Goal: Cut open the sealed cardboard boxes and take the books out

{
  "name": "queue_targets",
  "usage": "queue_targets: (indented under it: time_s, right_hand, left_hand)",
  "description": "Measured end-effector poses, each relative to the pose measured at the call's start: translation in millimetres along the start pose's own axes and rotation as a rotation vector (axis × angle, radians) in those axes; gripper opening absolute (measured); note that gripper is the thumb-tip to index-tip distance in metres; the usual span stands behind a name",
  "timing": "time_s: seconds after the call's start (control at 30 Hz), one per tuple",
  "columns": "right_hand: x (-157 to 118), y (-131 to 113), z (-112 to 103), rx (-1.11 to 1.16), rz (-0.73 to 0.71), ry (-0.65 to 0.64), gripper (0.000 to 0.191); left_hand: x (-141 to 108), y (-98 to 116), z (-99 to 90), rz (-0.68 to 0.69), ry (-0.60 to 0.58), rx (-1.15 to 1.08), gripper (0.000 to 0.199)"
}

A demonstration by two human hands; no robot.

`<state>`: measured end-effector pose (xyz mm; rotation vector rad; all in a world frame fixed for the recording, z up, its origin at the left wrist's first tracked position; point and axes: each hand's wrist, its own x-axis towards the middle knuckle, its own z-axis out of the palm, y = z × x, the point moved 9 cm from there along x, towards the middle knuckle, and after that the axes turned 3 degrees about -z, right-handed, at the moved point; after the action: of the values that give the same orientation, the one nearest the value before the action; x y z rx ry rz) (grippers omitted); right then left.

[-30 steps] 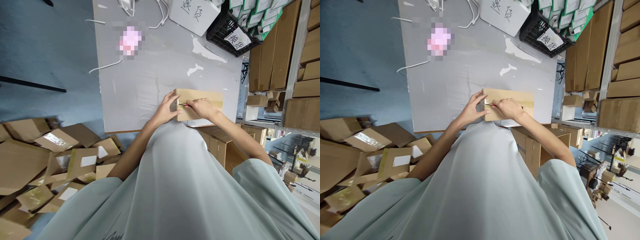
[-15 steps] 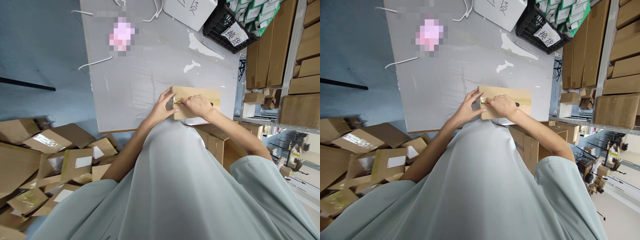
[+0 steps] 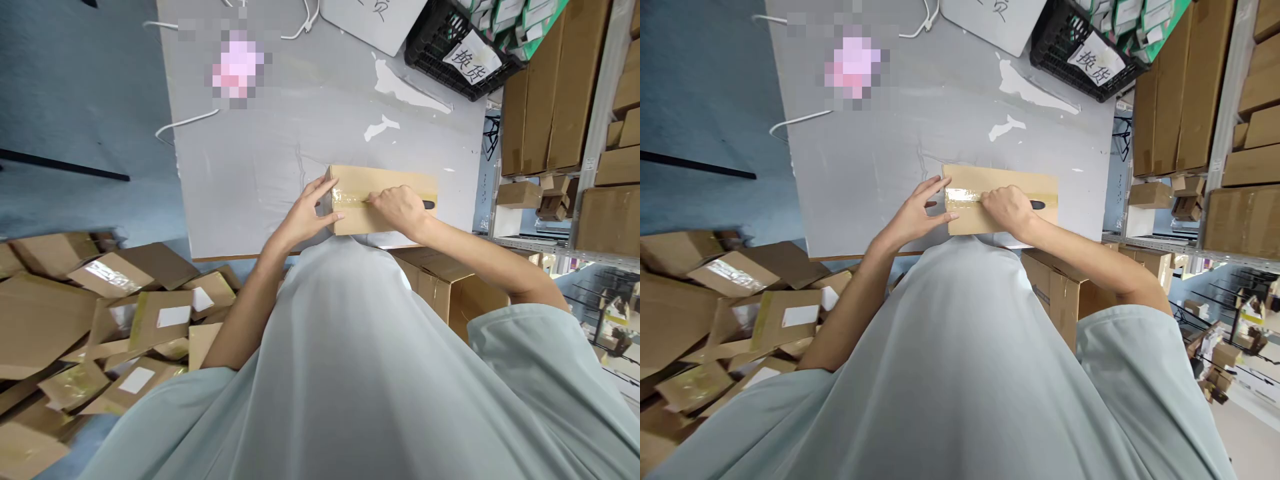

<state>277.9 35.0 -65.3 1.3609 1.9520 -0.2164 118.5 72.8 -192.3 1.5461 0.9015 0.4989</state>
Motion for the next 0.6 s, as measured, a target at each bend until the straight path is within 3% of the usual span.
queue_targets:
  time_s: [0.2, 0.33, 0.47, 0.6]
  right_hand:
    - [-32, 76, 50, 0.069, 0.072, 0.047, 0.043]
    - [-37, 94, 65, 0.105, 0.04, 0.08, 0.042]
    - [-30, 94, 70, 0.104, -0.002, 0.019, 0.047]
    - [-32, 107, 76, 0.136, -0.065, 0.048, 0.048]
  left_hand:
    - [-5, 5, -7.6, -0.042, 0.036, 0.052, 0.103]
    - [-3, 20, -0.4, -0.09, 0.189, 0.204, 0.094]
    - [11, 49, 35.1, -0.137, 0.443, 0.33, 0.089]
    - [24, 63, 70.1, -0.171, 0.564, 0.356, 0.095]
